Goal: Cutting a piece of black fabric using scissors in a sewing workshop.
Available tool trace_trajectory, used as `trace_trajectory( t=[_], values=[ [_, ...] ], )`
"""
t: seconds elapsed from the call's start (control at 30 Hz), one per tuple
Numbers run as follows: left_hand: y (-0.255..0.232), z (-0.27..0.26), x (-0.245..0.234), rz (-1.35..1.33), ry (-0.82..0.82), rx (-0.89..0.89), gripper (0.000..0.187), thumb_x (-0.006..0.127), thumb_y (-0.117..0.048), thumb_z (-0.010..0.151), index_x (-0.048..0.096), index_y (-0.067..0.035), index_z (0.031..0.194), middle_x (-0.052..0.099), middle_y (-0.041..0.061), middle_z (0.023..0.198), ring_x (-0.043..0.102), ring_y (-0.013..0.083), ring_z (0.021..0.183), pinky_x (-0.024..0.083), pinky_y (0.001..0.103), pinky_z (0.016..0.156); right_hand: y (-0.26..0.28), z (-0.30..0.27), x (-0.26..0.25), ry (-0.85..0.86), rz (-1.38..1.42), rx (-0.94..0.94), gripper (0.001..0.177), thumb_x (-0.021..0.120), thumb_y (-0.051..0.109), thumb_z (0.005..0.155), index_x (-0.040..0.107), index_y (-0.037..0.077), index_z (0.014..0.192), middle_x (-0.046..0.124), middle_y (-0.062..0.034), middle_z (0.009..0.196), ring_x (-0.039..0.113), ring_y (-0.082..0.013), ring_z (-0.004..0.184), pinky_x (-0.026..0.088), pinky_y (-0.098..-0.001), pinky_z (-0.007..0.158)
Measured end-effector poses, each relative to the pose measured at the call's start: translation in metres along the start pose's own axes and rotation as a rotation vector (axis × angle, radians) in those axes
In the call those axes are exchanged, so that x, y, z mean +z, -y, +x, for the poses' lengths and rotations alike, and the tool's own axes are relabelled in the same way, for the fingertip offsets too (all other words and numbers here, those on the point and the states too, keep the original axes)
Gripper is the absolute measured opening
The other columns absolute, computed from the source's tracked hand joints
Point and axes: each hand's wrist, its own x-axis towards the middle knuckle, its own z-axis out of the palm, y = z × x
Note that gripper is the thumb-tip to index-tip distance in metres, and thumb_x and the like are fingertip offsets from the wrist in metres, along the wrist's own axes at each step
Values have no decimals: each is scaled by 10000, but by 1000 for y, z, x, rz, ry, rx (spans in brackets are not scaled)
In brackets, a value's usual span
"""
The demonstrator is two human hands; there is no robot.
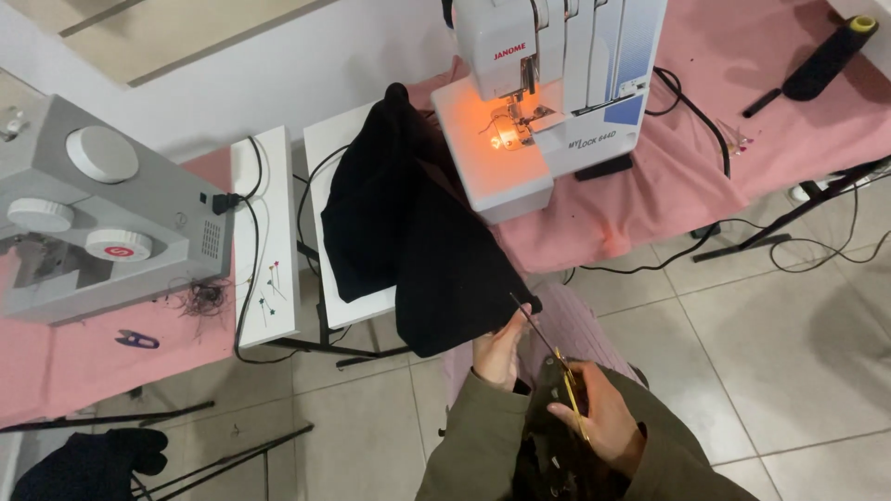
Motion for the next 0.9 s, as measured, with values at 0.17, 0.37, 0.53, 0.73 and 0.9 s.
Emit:
trace_trajectory(
  t=[0.17,0.37,0.53,0.73,0.9],
  values=[
    [-6,-2,1,-82,83,-76,329,700,-48,953,645,12,1272,700,113,1196,679,219,1109,549,371,954,2,12,7,-161,-17,-174,757,804,440,779,479,-2,1301,654,-198,1098,678,-326,1000,537,-424,859],
    [30,8,-35,-259,51,-338,298,662,-114,955,668,10,1226,709,84,1237,660,175,1175,489,329,1079,9,5,3,-311,-123,-208,787,853,401,725,454,0,1272,629,-223,1118,672,-370,1003,539,-446,841],
    [23,4,-28,-367,215,-443,231,668,-161,1060,667,30,1189,695,116,1153,640,217,1073,475,369,989,14,-2,-2,-370,-184,-211,818,881,392,676,443,14,1255,635,-206,1073,688,-358,945,551,-443,782],
    [21,1,-26,-296,216,-326,215,619,-102,1025,670,36,1182,699,118,1164,640,215,1113,476,355,1023,22,-3,-8,-366,-193,-188,808,889,381,677,450,23,1253,631,-176,1064,688,-357,905,552,-443,724],
    [31,4,-38,-372,140,-424,245,576,-78,985,660,45,1179,678,125,1224,633,244,1188,474,374,1094,26,-2,-11,-418,-266,-273,806,894,374,658,470,2,1234,584,-177,1036,647,-339,887,544,-436,688]
  ],
)
